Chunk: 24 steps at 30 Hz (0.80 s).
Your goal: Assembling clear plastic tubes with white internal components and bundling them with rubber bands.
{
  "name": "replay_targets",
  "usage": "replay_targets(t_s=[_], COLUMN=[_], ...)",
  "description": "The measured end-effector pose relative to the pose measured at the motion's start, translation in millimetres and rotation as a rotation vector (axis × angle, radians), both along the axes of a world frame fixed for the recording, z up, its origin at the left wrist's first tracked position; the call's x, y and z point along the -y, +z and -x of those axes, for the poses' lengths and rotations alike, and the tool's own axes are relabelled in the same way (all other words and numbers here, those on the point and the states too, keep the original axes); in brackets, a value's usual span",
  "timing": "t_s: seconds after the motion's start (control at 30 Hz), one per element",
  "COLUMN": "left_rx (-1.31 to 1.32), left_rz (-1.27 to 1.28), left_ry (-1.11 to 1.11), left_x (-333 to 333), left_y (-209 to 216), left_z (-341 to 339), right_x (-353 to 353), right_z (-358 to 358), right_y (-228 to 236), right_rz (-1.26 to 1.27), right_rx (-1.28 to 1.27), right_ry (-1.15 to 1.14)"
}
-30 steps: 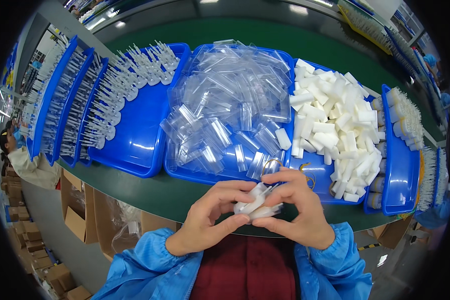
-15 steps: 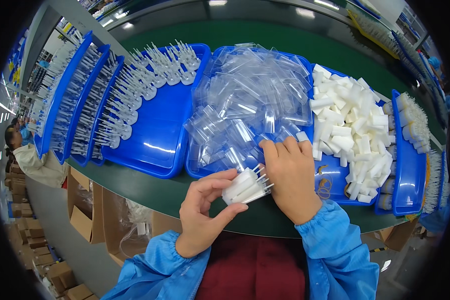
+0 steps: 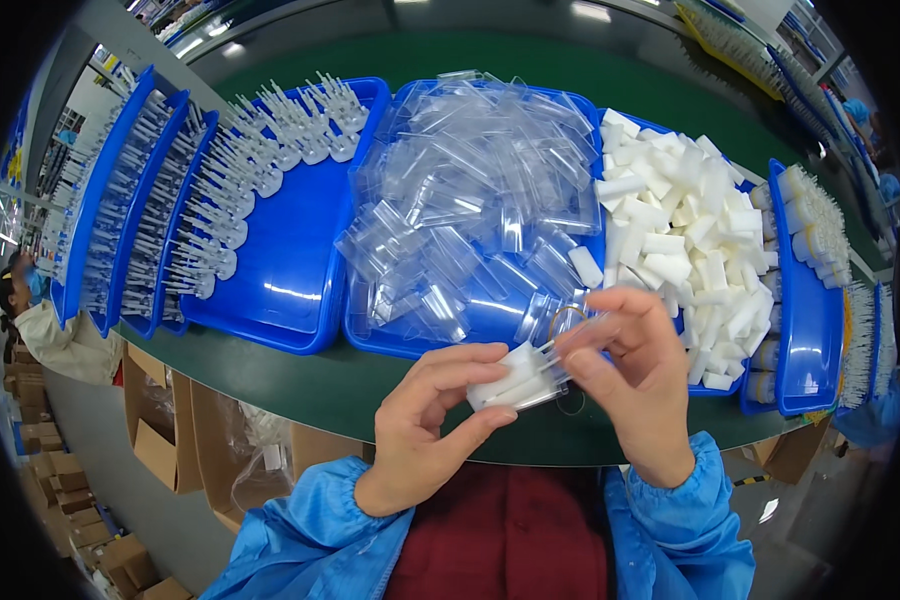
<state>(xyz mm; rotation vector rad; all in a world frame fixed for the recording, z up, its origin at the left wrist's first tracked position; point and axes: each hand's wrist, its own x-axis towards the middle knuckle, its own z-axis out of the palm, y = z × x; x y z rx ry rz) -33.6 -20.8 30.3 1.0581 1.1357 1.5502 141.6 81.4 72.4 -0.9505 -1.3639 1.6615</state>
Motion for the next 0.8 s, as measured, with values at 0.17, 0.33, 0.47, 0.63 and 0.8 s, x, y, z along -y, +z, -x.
replay_targets(t_s=[0.17, 0.33, 0.47, 0.63, 0.8], left_rx=[-0.149, -0.166, -0.045, -0.037, -0.090], left_rz=[-0.026, -0.021, 0.001, 0.046, 0.048], left_ry=[-0.012, -0.062, -0.078, -0.084, -0.105], left_x=[-4.1, -8.7, -12.7, -15.0, -17.9], left_y=[0.3, 0.4, -1.9, 0.9, -1.7], left_z=[-7.2, -12.6, -13.6, -21.7, -25.6], right_x=[4.9, 18.2, 15.1, 15.2, 12.9], right_z=[-15.0, -16.2, -22.6, -29.6, -34.2], right_y=[-11.5, -32.1, -38.4, -43.7, -45.8], right_rz=[-0.263, -0.355, -0.454, -0.501, -0.606], right_rx=[0.169, 0.087, 0.172, 0.172, 0.254], right_ry=[0.011, -0.158, -0.174, -0.196, -0.213])
